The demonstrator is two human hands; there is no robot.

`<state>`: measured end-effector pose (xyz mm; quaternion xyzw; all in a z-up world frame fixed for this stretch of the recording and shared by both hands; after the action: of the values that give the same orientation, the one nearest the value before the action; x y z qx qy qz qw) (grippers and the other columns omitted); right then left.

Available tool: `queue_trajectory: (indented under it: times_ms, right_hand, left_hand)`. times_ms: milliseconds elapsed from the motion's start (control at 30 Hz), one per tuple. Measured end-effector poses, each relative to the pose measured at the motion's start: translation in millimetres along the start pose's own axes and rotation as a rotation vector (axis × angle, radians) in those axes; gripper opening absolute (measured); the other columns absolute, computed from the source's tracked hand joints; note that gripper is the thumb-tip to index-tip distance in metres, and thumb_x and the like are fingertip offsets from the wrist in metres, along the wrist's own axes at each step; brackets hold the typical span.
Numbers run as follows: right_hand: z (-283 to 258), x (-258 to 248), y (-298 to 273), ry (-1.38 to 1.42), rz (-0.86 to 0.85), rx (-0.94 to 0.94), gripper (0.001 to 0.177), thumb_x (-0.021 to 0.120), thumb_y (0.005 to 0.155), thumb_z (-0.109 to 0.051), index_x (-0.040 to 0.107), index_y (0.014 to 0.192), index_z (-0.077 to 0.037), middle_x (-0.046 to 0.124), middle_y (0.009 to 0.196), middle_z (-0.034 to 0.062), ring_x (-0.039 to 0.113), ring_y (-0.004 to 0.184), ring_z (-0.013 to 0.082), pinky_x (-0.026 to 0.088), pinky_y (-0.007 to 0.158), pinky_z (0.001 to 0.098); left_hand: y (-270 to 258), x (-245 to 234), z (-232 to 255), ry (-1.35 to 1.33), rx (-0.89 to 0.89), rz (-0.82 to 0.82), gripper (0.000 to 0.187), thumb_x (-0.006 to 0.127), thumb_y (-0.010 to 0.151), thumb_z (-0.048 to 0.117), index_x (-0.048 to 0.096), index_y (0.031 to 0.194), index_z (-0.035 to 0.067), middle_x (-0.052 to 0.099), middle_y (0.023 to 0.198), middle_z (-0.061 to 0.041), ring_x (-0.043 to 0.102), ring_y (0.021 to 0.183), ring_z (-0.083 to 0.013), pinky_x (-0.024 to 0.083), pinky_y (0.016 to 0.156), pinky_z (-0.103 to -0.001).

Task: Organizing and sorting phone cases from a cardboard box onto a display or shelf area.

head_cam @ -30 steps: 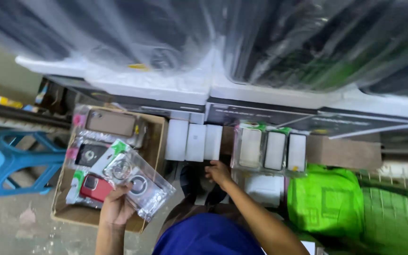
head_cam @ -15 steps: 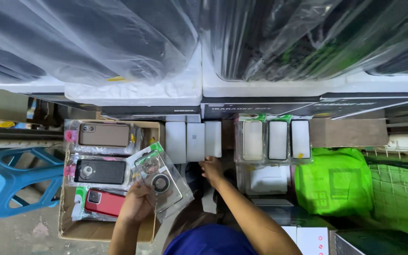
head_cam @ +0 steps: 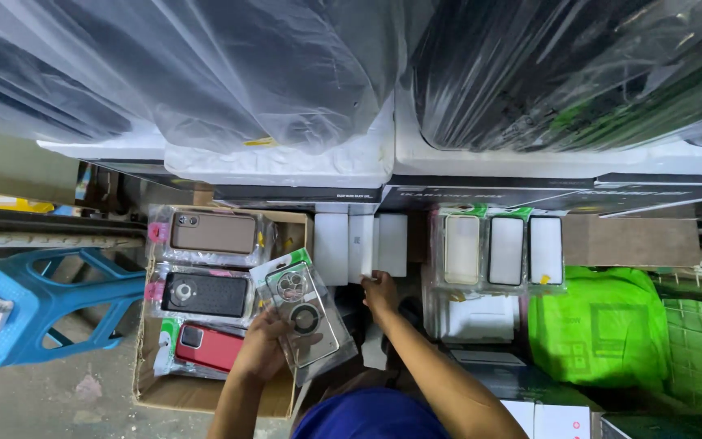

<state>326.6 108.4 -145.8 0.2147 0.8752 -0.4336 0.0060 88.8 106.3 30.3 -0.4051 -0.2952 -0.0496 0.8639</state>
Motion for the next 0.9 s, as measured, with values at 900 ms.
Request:
queue_trajectory:
  times_ms: [900]
  right_hand:
    - [-83.0, -192.7, -141.1, 0.068, 0.173, -0.675, 0.026, 0.076, 0.089, -0.01, 0.073, 0.112, 0.0, 0.075, 0.088, 0.0028, 0.066, 0.076, 0.0079, 0.055, 0.071, 0.0235]
  left_hand:
    - [108.3, 193.0, -77.2, 0.05, -0.075, -0.589, 0.049, 0.042, 0.093, -0.013, 0.048, 0.14, -0.001, 0.061, 0.137, -0.02, 0.062, 0.124, -0.0334, 0.048, 0.11, -0.048]
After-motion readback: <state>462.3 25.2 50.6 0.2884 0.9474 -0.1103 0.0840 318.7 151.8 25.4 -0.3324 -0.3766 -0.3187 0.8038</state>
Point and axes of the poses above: each hand's wrist, its own y-axis towards the middle knuckle, its own x-axis out of the palm, z = x × y, the point moved 7 cm from there along y, towards the middle knuckle
